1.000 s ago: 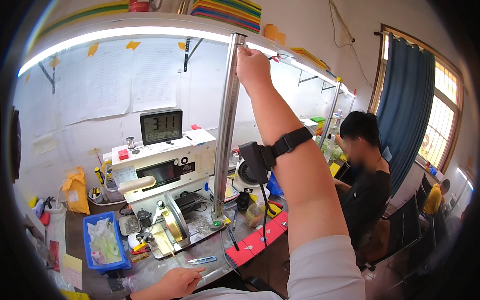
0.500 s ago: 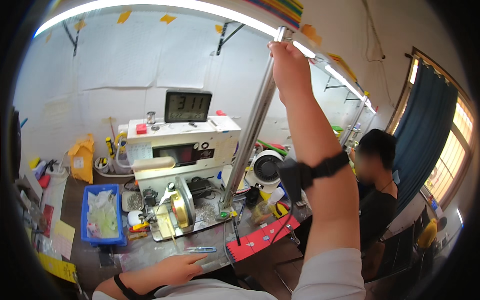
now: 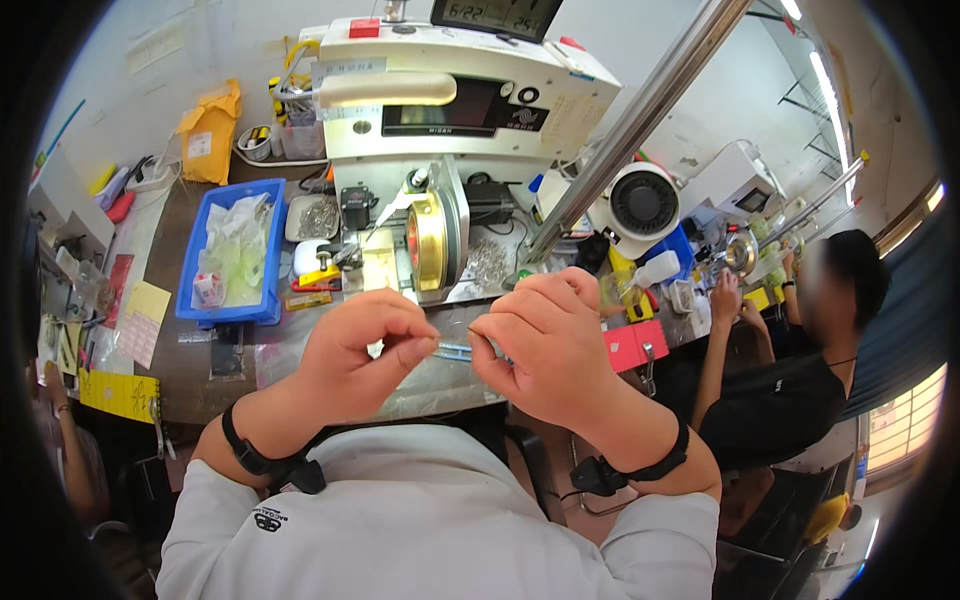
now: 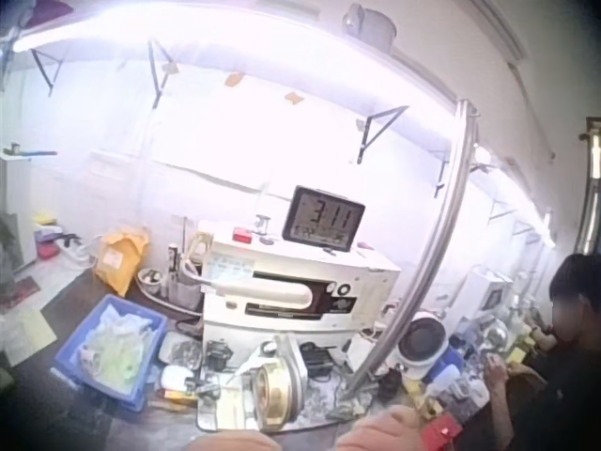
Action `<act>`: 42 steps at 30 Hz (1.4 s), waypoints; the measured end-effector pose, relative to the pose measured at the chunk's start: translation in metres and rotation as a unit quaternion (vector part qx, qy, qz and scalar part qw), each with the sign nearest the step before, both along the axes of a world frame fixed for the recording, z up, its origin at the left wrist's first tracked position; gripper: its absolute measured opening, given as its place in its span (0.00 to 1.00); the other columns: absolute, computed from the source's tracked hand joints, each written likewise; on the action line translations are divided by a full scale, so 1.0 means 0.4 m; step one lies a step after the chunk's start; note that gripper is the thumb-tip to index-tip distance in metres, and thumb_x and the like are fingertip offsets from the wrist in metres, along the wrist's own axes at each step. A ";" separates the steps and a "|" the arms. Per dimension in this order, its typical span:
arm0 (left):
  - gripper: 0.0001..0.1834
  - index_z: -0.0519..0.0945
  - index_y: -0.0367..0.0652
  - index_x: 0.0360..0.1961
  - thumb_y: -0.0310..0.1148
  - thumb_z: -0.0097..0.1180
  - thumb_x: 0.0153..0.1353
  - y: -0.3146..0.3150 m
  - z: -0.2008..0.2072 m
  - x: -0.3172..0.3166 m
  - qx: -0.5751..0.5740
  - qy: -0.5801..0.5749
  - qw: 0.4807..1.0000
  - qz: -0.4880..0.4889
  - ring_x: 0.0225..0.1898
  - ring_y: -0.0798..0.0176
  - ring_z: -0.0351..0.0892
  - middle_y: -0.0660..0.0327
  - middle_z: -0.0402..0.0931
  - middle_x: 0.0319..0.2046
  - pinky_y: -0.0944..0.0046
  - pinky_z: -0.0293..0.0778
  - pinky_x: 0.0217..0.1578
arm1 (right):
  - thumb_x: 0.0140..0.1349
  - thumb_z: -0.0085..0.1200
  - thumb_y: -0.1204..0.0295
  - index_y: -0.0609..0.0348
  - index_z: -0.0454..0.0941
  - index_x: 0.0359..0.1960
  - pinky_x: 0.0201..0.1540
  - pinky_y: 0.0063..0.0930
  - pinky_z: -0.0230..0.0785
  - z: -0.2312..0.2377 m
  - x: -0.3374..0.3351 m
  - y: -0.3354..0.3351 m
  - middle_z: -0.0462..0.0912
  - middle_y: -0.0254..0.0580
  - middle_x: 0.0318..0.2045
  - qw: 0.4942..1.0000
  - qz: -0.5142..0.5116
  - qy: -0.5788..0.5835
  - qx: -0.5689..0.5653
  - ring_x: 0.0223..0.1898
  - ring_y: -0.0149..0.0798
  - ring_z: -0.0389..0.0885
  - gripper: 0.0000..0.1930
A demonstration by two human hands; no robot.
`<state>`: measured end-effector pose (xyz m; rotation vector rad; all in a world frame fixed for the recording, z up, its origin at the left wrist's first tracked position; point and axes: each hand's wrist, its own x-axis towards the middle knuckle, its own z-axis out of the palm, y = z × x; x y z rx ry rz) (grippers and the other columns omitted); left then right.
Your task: Assembling small metal parts using a winding machine, pliers, and adhesive.
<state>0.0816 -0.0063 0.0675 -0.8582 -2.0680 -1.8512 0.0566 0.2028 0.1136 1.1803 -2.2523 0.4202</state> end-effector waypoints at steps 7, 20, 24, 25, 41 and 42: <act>0.03 0.81 0.37 0.32 0.25 0.59 0.57 0.031 -0.013 0.021 0.009 -0.078 0.997 0.027 0.23 0.70 0.66 0.62 0.72 0.25 0.70 0.64 0.24 | 0.39 0.63 0.74 0.47 0.76 0.25 0.41 0.34 0.57 -0.029 0.016 0.007 0.74 0.26 0.27 0.998 0.009 0.054 0.016 0.34 0.34 0.73 0.10; 0.05 0.81 0.38 0.33 0.28 0.58 0.58 0.046 -0.029 0.024 -0.043 -0.139 0.989 0.021 0.23 0.70 0.66 0.63 0.72 0.25 0.69 0.64 0.25 | 0.42 0.63 0.71 0.46 0.77 0.27 0.45 0.35 0.59 -0.045 0.028 0.026 0.74 0.25 0.29 0.997 0.009 0.068 0.041 0.37 0.32 0.74 0.09; 0.03 0.78 0.38 0.31 0.26 0.59 0.58 0.044 -0.034 0.022 -0.040 -0.175 0.984 0.003 0.24 0.77 0.66 0.67 0.71 0.27 0.74 0.63 0.24 | 0.42 0.63 0.71 0.47 0.78 0.29 0.46 0.36 0.59 -0.048 0.024 0.030 0.75 0.25 0.30 0.998 0.011 0.055 0.040 0.37 0.33 0.74 0.10; 0.03 0.78 0.38 0.30 0.26 0.59 0.58 0.043 -0.036 0.021 -0.043 -0.169 0.985 0.003 0.23 0.77 0.65 0.67 0.71 0.26 0.74 0.63 0.23 | 0.43 0.62 0.72 0.48 0.79 0.30 0.46 0.36 0.59 -0.051 0.019 0.035 0.75 0.26 0.30 0.998 0.005 0.041 0.045 0.37 0.34 0.74 0.10; 0.06 0.79 0.38 0.31 0.31 0.58 0.57 0.059 -0.047 0.022 -0.057 -0.165 0.985 0.011 0.22 0.71 0.67 0.63 0.71 0.25 0.70 0.65 0.24 | 0.46 0.65 0.70 0.52 0.78 0.30 0.43 0.36 0.58 -0.061 0.039 0.041 0.76 0.31 0.30 0.999 0.006 -0.048 -0.019 0.37 0.37 0.73 0.10; 0.05 0.78 0.37 0.30 0.29 0.59 0.58 0.061 -0.047 0.023 -0.049 -0.184 0.982 0.007 0.22 0.76 0.65 0.66 0.70 0.25 0.73 0.63 0.23 | 0.46 0.65 0.70 0.52 0.78 0.30 0.43 0.36 0.58 -0.068 0.036 0.041 0.76 0.31 0.30 0.999 0.007 -0.048 -0.020 0.37 0.37 0.73 0.10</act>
